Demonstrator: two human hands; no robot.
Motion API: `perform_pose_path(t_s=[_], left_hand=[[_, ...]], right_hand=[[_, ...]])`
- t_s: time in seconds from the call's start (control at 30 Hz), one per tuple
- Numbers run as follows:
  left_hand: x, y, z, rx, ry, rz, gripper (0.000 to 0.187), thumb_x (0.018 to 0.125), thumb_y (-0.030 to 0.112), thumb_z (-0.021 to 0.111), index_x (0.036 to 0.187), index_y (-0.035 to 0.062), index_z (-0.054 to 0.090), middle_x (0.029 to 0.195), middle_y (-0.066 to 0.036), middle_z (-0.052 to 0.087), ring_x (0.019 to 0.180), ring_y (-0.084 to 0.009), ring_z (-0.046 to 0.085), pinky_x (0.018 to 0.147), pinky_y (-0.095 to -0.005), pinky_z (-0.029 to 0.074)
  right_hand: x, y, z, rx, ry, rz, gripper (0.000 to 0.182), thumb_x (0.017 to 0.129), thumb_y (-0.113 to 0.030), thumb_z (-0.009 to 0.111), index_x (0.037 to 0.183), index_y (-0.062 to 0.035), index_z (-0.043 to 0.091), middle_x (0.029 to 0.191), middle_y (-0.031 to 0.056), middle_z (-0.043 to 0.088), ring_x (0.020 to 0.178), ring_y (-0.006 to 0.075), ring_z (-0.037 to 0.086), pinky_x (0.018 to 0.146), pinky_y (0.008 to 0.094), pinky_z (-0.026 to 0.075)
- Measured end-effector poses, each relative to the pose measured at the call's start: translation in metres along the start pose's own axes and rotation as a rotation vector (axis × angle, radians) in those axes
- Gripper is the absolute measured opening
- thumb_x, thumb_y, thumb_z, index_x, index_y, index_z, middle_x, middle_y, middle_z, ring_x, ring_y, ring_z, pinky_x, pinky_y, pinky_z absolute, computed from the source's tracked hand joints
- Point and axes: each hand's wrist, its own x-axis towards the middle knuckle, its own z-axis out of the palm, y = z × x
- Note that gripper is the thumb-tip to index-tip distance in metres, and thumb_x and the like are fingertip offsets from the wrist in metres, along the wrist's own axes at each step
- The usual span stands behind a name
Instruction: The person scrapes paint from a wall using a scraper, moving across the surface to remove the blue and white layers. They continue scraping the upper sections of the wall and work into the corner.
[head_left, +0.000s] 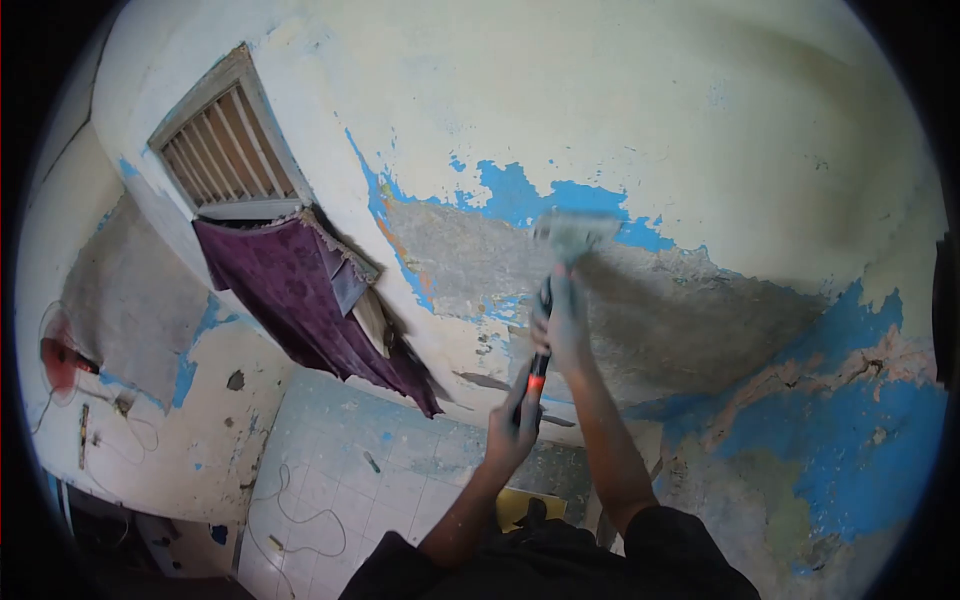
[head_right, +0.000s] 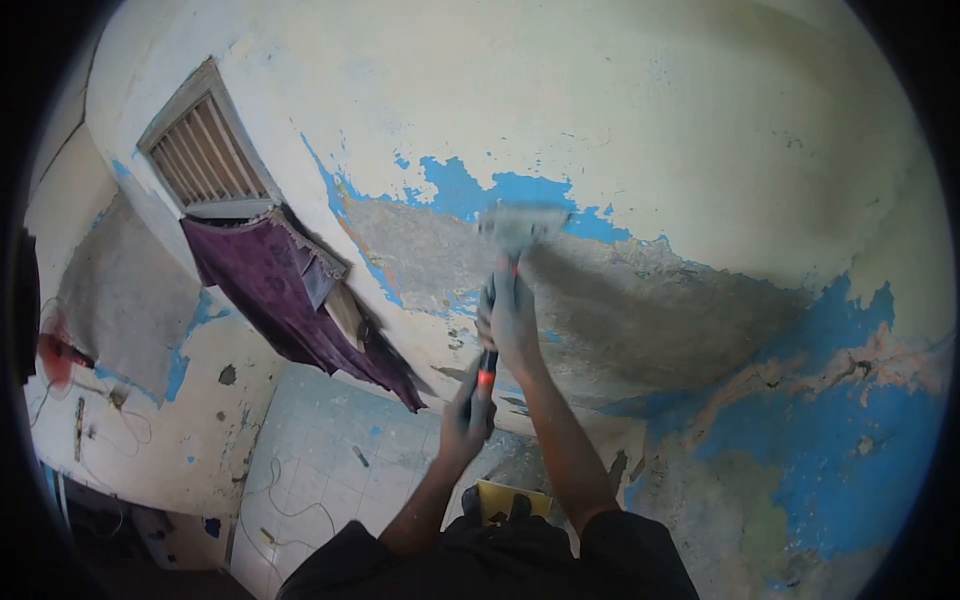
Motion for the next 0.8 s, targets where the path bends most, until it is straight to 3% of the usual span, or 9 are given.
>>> perform_pose_path(t_s=[0.1, 0.23, 0.3, 0.43, 0.5, 0.67, 0.8], left_hand=[[-0.029, -0.025, 0.001, 0.014, 0.018, -0.137, 0.044, 0.1, 0.017, 0.047, 0.141, 0.0055, 0.042, 0.057, -0.002, 0.049, 0.053, -0.0045, 0.047, 0.049, -0.025, 0.04], [-0.018, -0.015, -0.013, 0.129, 0.046, -0.036, 0.044, 0.097, 0.012, 0.051, 0.14, 0.0061, 0.044, 0.054, -0.004, 0.048, 0.049, -0.0052, 0.045, 0.047, -0.0256, 0.039], [-0.015, -0.009, -0.022, 0.144, -0.008, -0.052, 0.044, 0.099, 0.014, 0.048, 0.142, 0.0058, 0.042, 0.056, 0.0, 0.047, 0.051, -0.0045, 0.045, 0.048, -0.0244, 0.039], [-0.028, -0.027, -0.031, 0.202, -0.007, -0.011, 0.045, 0.099, 0.015, 0.047, 0.142, 0.0049, 0.04, 0.058, 0.001, 0.047, 0.053, -0.0042, 0.044, 0.049, -0.0235, 0.038], [-0.027, -0.039, -0.035, 0.223, -0.015, 0.027, 0.045, 0.099, 0.014, 0.048, 0.142, 0.0054, 0.041, 0.057, 0.001, 0.046, 0.053, -0.0044, 0.043, 0.049, -0.0235, 0.037], [-0.01, 0.007, -0.033, 0.181, -0.049, 0.017, 0.044, 0.097, 0.01, 0.051, 0.14, 0.007, 0.044, 0.057, -0.003, 0.047, 0.051, -0.005, 0.041, 0.048, -0.0232, 0.036], [-0.013, -0.007, -0.043, 0.204, -0.013, 0.078, 0.044, 0.097, 0.009, 0.051, 0.14, 0.0066, 0.044, 0.058, -0.004, 0.048, 0.052, -0.0049, 0.041, 0.047, -0.0238, 0.035]], right_hand=[[-0.013, 0.039, -0.011, -0.023, 0.043, 0.06, 0.047, 0.098, -0.055, 0.037, 0.075, -0.0139, 0.036, 0.05, -0.0044, 0.027, 0.034, 0.0066, 0.024, 0.03, 0.0246, 0.02], [-0.008, 0.022, 0.006, 0.002, 0.093, 0.019, 0.047, 0.098, -0.055, 0.037, 0.075, -0.0132, 0.036, 0.049, -0.0037, 0.026, 0.033, 0.0075, 0.024, 0.03, 0.0246, 0.02], [-0.006, 0.022, 0.009, 0.055, 0.077, 0.013, 0.046, 0.098, -0.054, 0.038, 0.076, -0.0135, 0.037, 0.049, -0.0036, 0.026, 0.032, 0.0075, 0.023, 0.03, 0.0246, 0.019], [-0.009, 0.058, 0.0, 0.098, 0.124, 0.099, 0.045, 0.098, -0.054, 0.039, 0.077, -0.0146, 0.038, 0.048, -0.0039, 0.026, 0.032, 0.0073, 0.021, 0.029, 0.0249, 0.019], [-0.007, 0.067, 0.0, 0.102, 0.108, 0.068, 0.045, 0.098, -0.055, 0.039, 0.077, -0.0152, 0.038, 0.048, -0.0041, 0.026, 0.032, 0.0072, 0.021, 0.029, 0.0252, 0.019], [-0.002, 0.026, 0.011, 0.042, 0.144, 0.032, 0.046, 0.097, -0.056, 0.039, 0.077, -0.0141, 0.039, 0.048, -0.004, 0.026, 0.031, 0.0074, 0.02, 0.029, 0.0252, 0.019], [-0.003, 0.044, 0.018, 0.066, 0.177, 0.02, 0.048, 0.097, -0.057, 0.039, 0.076, -0.014, 0.039, 0.047, -0.0046, 0.026, 0.031, 0.0076, 0.02, 0.029, 0.0249, 0.019]])
